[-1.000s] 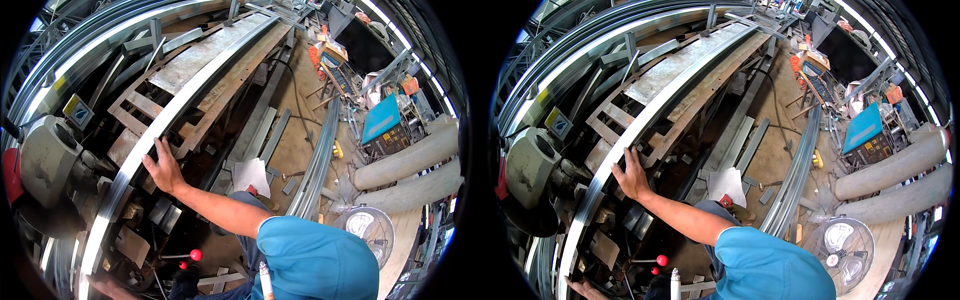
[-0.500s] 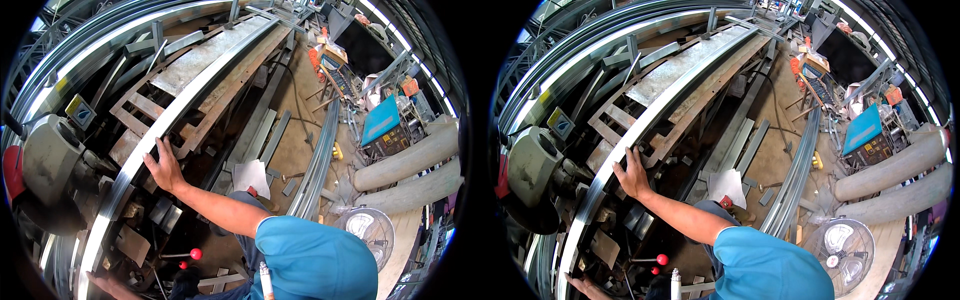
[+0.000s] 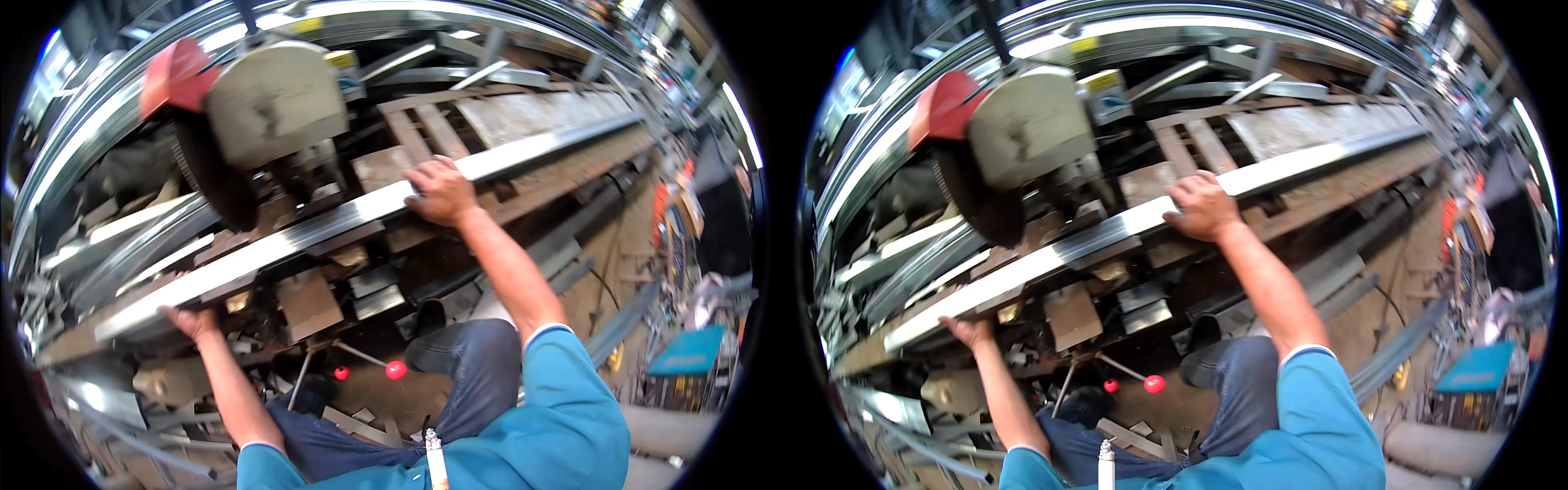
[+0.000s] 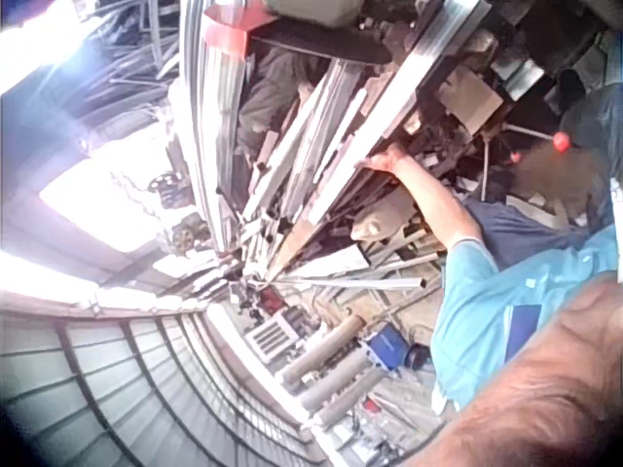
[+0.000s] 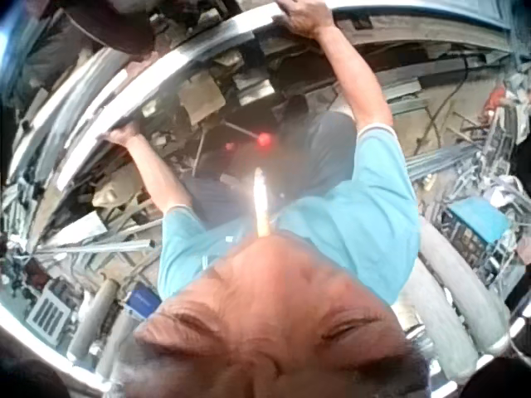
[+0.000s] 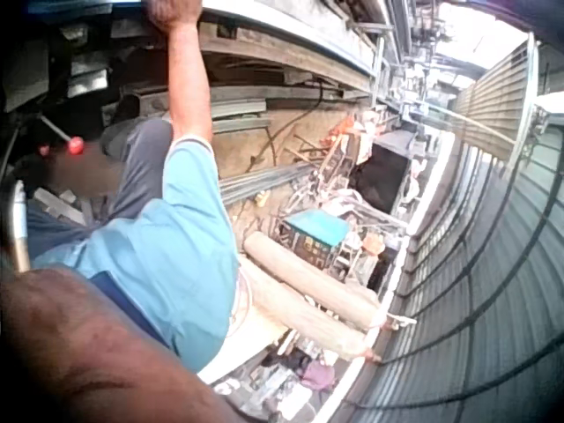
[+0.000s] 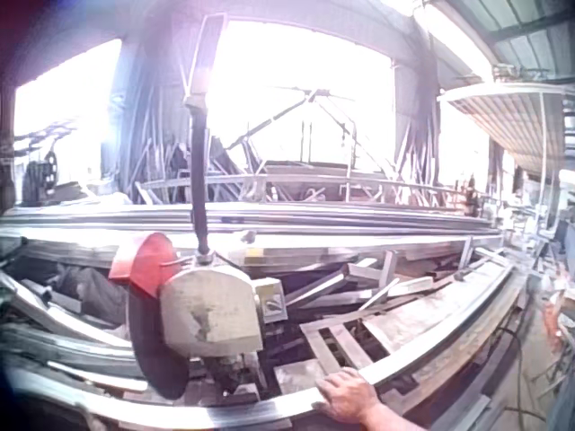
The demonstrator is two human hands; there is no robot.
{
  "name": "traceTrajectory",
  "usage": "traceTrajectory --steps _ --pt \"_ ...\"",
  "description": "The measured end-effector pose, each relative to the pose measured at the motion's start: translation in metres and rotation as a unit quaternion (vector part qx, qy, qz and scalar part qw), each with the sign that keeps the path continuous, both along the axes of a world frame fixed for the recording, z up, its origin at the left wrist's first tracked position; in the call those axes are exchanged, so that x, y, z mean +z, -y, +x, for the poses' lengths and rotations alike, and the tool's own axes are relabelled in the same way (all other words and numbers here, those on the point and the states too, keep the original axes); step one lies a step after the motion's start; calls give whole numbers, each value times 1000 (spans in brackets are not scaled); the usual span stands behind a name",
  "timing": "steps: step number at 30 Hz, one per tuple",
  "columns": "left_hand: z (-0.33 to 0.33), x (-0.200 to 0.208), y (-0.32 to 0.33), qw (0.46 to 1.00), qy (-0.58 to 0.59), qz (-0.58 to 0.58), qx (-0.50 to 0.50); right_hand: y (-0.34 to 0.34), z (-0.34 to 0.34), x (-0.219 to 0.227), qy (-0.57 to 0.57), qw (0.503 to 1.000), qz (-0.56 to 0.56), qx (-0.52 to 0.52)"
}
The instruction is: The person sits on the floor and uses a chop saw to cut a long metal bar into shorter pieces. They position the bar, lower the saw blade to cut, then remove the cut piece and repeat the process.
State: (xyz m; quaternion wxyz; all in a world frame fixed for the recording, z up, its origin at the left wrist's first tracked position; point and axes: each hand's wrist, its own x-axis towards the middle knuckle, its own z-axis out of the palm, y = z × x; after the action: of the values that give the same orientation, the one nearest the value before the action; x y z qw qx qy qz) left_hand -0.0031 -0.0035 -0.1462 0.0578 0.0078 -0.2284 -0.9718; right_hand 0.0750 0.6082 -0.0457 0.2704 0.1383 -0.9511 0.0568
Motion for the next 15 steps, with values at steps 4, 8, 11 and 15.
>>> traceTrajectory --steps 4,8,11,15 --pt "-9 -15 -1 994 64 -32 86 2 -2 3 -1 999 44 29" --pt "-8 -13 3 991 81 -31 102 4 -4 3 0 998 49 34" --pt "-5 -13 -2 993 68 -35 93 1 -7 4 25 997 61 42" --pt "-5 -6 -26 985 86 -74 134 -4 -7 3 40 996 66 42"
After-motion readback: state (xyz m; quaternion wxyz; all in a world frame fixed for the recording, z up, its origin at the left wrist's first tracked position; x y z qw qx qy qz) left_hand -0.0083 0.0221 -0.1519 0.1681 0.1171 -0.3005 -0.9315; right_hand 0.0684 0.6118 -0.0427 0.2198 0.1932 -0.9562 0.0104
